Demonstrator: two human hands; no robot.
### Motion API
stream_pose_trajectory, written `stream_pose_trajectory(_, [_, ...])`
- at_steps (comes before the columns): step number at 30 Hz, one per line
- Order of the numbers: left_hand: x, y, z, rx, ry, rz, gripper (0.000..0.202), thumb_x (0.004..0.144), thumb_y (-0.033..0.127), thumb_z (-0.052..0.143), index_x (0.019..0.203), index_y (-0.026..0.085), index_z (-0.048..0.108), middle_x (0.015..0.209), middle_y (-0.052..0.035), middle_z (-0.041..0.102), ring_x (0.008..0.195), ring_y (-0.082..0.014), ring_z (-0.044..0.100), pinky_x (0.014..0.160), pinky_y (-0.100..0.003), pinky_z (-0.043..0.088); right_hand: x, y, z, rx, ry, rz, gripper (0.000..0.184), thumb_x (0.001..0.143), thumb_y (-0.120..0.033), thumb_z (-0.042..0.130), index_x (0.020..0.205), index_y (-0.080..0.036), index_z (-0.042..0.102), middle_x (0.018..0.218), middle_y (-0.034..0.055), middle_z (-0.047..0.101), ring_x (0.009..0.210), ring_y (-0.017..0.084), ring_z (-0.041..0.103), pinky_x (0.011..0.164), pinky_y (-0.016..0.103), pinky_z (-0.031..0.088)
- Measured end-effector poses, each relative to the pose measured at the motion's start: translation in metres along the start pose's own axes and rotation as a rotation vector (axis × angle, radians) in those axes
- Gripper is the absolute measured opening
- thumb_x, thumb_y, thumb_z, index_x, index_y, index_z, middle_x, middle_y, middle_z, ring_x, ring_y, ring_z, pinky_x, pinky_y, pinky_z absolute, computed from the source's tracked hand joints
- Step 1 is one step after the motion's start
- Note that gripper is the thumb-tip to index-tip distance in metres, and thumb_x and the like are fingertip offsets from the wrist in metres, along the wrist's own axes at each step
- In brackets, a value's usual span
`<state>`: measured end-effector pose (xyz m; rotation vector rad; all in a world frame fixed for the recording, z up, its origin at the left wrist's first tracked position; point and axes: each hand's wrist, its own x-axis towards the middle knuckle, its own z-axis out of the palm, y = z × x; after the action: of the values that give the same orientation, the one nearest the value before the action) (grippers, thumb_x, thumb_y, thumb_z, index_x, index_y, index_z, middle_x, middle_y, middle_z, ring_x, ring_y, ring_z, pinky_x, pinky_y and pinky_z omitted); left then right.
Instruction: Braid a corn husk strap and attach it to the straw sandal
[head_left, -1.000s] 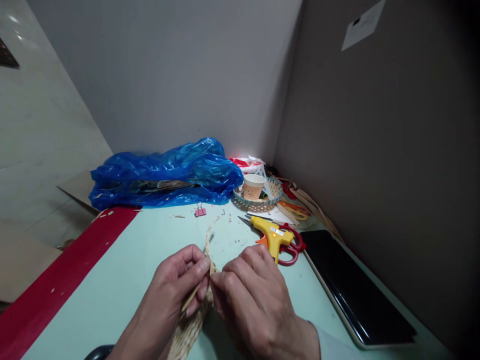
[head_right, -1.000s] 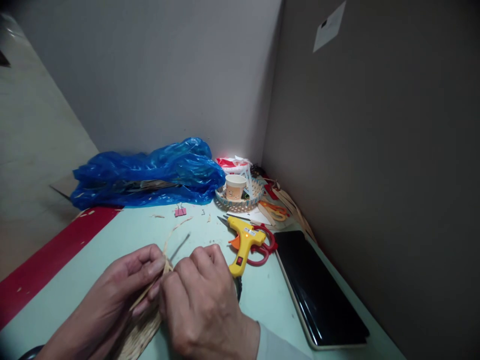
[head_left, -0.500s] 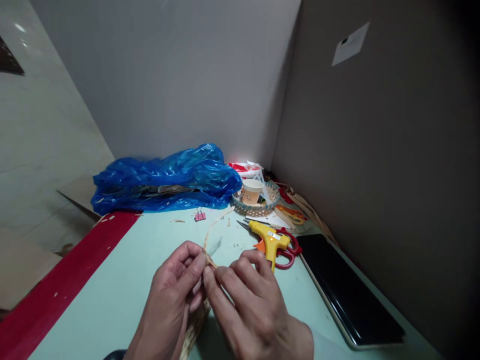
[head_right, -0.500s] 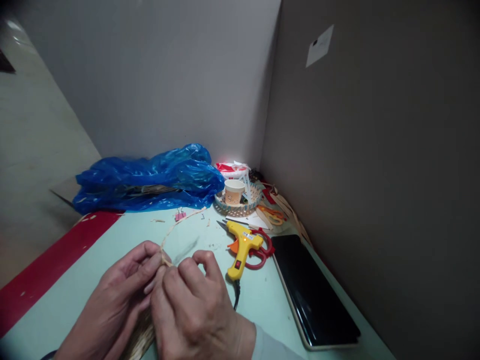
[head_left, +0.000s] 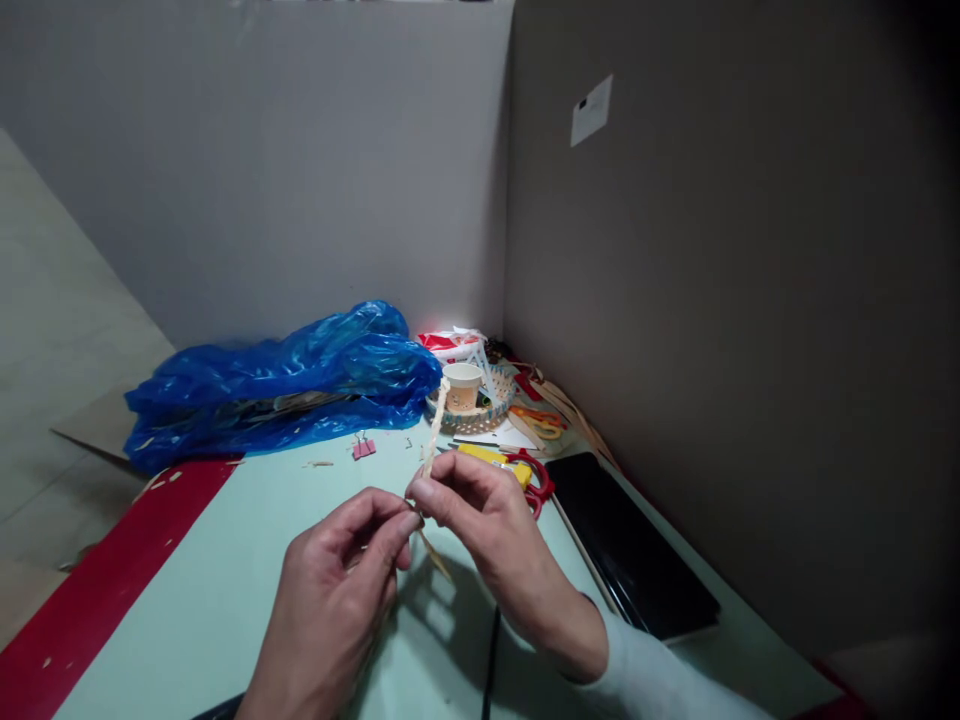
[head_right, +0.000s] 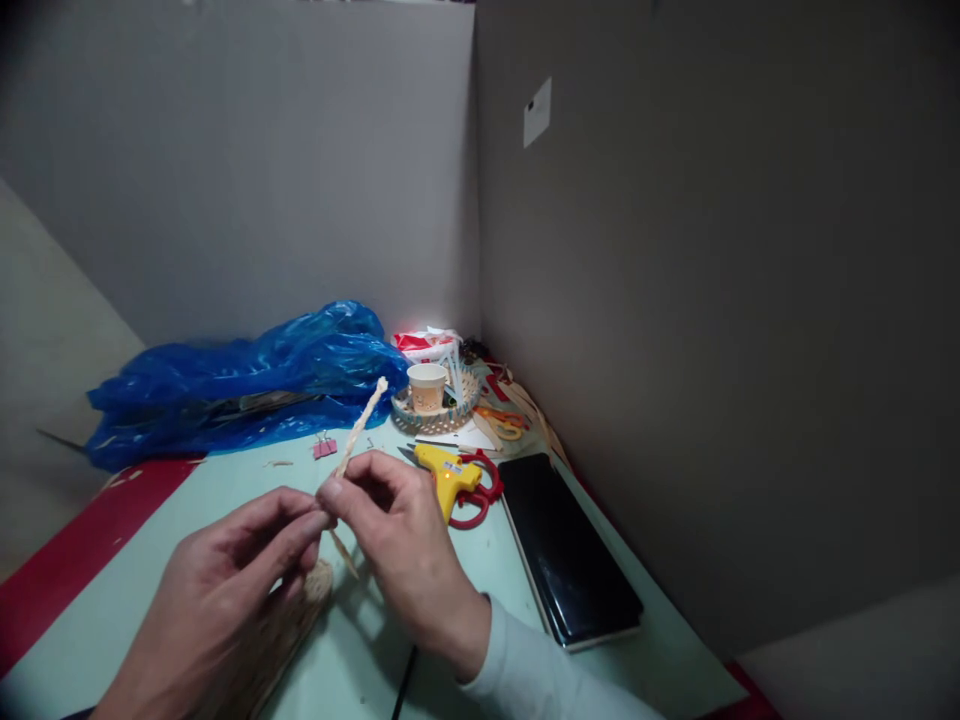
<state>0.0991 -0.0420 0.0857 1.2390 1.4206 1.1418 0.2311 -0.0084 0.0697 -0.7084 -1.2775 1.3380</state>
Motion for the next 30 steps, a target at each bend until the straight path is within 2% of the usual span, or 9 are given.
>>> stream_pose_trajectory(3, [0.002, -0.001, 0.002, -0.08, 0.006, -0.04, 0.026, 0.073, 0.043, 0.075, 0.07, 0.019, 0.066, 0.057, 0.006, 0.052, 0.049, -0.0068, 0.04, 0.045, -0.015, 0.032, 0.002, 0.005, 0.0, 0.118, 0.076, 0.026, 0.019, 0.08, -0.024, 0.065, 0.065, -0.017, 0.057, 0.063, -0.0041, 0.052, 0.063, 0.01, 0.044, 0.063, 0.023, 0.037])
stream_pose_trajectory(7, [0.008, -0.002, 0.001, -0.109, -0.078, -0.028, 0.024, 0.074, 0.041, 0.075, 0.079, 0.019, 0.067, 0.061, 0.0043, 0.057, 0.05, -0.0076, 0.043, 0.046, -0.016, 0.034, 0.006, 0.011, -0.003, 0.233, 0.114, 0.037, 0.019, 0.08, -0.026, 0.066, 0.067, -0.017, 0.056, 0.065, -0.0038, 0.052, 0.064, 0.011, 0.044, 0.065, 0.024, 0.037])
stream_pose_trajectory(11, [0.018, 0.002, 0.0, -0.065, -0.083, 0.051, 0.021, 0.077, 0.039, 0.071, 0.077, 0.018, 0.066, 0.062, 0.0037, 0.058, 0.048, -0.0071, 0.044, 0.045, -0.017, 0.034, 0.01, 0.01, -0.009, 0.234, 0.031, 0.046, 0.018, 0.085, -0.03, 0.065, 0.074, -0.017, 0.059, 0.071, -0.0031, 0.054, 0.07, 0.011, 0.048, 0.07, 0.024, 0.038])
stream_pose_trajectory(13, [0.023, 0.004, 0.0, -0.026, -0.092, 0.086, 0.024, 0.076, 0.039, 0.07, 0.071, 0.017, 0.064, 0.059, 0.0049, 0.055, 0.045, -0.006, 0.041, 0.043, -0.017, 0.033, 0.012, 0.008, -0.011, 0.187, -0.044, 0.05, 0.013, 0.084, -0.029, 0.067, 0.083, -0.017, 0.063, 0.079, -0.0019, 0.058, 0.074, 0.012, 0.051, 0.071, 0.025, 0.04])
stream_pose_trajectory(16, [0.028, 0.003, 0.0, -0.017, -0.07, 0.116, 0.025, 0.076, 0.04, 0.069, 0.069, 0.017, 0.064, 0.056, 0.0063, 0.051, 0.045, -0.006, 0.039, 0.042, -0.016, 0.031, 0.014, 0.01, -0.012, 0.119, -0.105, 0.06, 0.018, 0.079, -0.028, 0.073, 0.088, -0.016, 0.064, 0.081, -0.0003, 0.061, 0.074, 0.014, 0.056, 0.069, 0.026, 0.041])
stream_pose_trajectory(20, [0.032, -0.003, -0.004, 0.002, -0.071, 0.115, 0.024, 0.077, 0.041, 0.069, 0.077, 0.017, 0.065, 0.058, 0.0057, 0.053, 0.048, -0.007, 0.041, 0.043, -0.016, 0.033, 0.016, 0.014, -0.011, 0.123, -0.109, 0.094, 0.027, 0.075, -0.037, 0.076, 0.081, -0.014, 0.063, 0.072, 0.0006, 0.06, 0.069, 0.016, 0.058, 0.066, 0.028, 0.041])
stream_pose_trajectory(25, [0.035, -0.004, -0.01, 0.076, -0.105, 0.168, 0.022, 0.082, 0.041, 0.065, 0.089, 0.021, 0.059, 0.063, 0.0059, 0.056, 0.053, -0.0098, 0.049, 0.045, -0.017, 0.038, 0.016, 0.012, -0.013, 0.143, -0.111, 0.143, 0.027, 0.073, -0.035, 0.078, 0.083, -0.014, 0.065, 0.067, -0.0008, 0.06, 0.066, 0.014, 0.055, 0.065, 0.026, 0.039])
stream_pose_trajectory(30, [0.031, -0.004, -0.005, 0.108, -0.003, 0.238, 0.014, 0.083, 0.033, 0.064, 0.084, 0.025, 0.052, 0.062, 0.0085, 0.056, 0.056, -0.0099, 0.05, 0.048, -0.017, 0.039, 0.014, 0.014, -0.01, 0.157, -0.112, 0.125, 0.024, 0.077, -0.034, 0.074, 0.075, -0.013, 0.064, 0.073, 0.0015, 0.061, 0.071, 0.014, 0.055, 0.07, 0.028, 0.041])
